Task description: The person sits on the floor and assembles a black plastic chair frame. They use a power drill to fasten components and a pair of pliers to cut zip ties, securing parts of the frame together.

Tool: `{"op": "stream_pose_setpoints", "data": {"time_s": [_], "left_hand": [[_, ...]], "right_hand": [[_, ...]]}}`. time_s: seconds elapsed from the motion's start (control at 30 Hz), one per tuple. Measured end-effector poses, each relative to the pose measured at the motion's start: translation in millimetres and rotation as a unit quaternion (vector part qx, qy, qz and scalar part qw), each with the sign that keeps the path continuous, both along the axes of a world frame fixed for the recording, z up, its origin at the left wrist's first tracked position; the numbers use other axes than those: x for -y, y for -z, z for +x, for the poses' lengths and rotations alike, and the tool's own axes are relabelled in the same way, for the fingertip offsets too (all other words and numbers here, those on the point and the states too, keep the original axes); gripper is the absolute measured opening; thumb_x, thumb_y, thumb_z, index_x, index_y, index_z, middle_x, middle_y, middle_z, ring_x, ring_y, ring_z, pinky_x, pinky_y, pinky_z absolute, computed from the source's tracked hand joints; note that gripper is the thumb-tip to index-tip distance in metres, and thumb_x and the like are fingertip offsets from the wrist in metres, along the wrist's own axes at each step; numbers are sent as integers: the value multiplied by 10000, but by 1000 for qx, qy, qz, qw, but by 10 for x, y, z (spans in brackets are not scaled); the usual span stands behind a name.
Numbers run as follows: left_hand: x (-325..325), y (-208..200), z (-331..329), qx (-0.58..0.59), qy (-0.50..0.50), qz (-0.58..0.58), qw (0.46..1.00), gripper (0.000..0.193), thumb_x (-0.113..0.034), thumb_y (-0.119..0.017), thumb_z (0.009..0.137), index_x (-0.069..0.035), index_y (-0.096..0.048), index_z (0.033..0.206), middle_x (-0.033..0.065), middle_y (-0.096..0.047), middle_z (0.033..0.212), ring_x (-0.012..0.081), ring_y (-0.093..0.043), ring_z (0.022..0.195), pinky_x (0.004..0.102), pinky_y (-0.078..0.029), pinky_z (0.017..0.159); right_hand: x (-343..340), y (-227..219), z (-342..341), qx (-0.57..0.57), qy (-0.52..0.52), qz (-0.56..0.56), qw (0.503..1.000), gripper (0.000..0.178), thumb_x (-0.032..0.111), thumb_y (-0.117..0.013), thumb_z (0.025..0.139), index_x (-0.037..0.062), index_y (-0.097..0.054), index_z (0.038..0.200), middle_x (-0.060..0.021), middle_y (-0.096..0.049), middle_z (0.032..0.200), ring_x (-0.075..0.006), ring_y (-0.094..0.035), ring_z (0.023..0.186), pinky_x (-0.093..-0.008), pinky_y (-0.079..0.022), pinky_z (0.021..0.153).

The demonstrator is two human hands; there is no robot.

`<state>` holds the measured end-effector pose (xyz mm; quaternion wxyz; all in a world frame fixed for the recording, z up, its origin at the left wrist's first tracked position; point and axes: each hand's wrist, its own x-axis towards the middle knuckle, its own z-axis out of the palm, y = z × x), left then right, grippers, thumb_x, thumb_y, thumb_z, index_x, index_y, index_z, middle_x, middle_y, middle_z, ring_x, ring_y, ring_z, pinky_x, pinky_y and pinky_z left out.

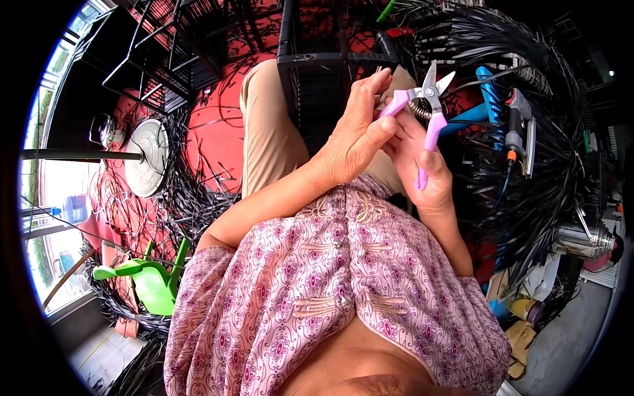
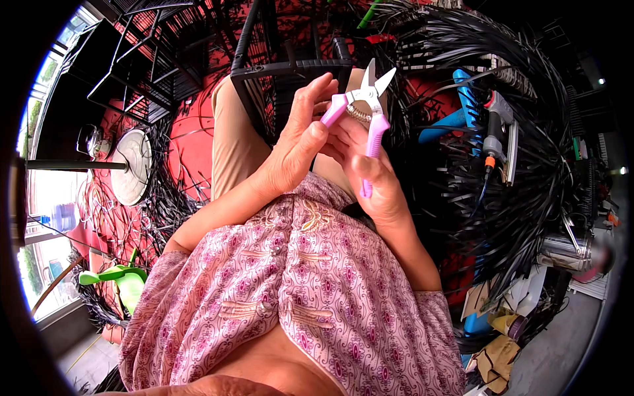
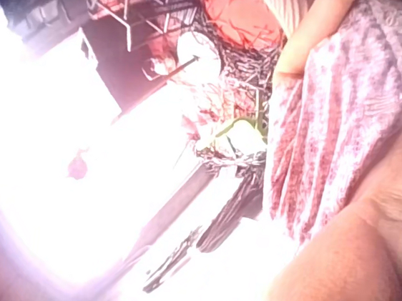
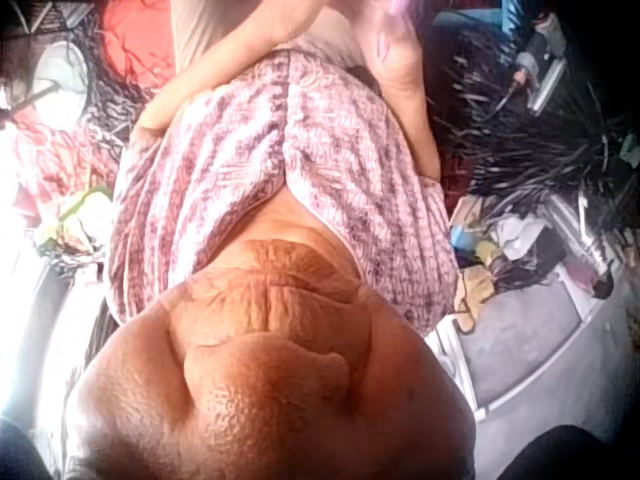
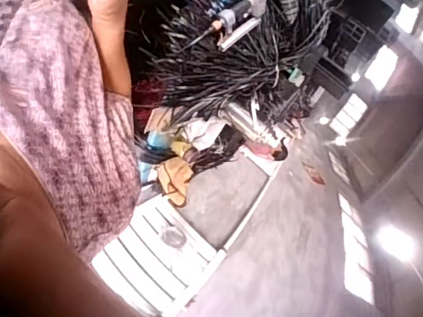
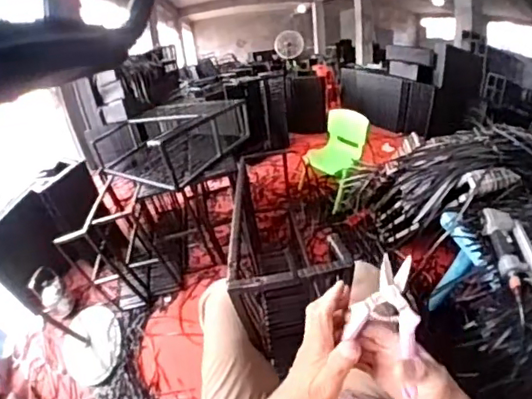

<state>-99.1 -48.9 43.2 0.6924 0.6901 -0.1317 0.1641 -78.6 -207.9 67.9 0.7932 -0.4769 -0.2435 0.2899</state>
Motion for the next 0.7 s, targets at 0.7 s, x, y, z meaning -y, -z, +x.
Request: {"op": "stream_pose_setpoints", "data": {"time_s": [0.7], "left_hand": [[-1135, -390, 756, -62, -51, 159, 984, 179, -190, -742, 928, -15, -755, 966, -28, -677, 822, 52, -607, 824, 234, -488, 778]], "right_hand": [[-70, -146, 1109, 718, 237, -414, 507, 729, 339, -882, 648, 113, -608, 1284, -59, -562, 1044, -255, -539, 1015, -412, -403, 896]]}}
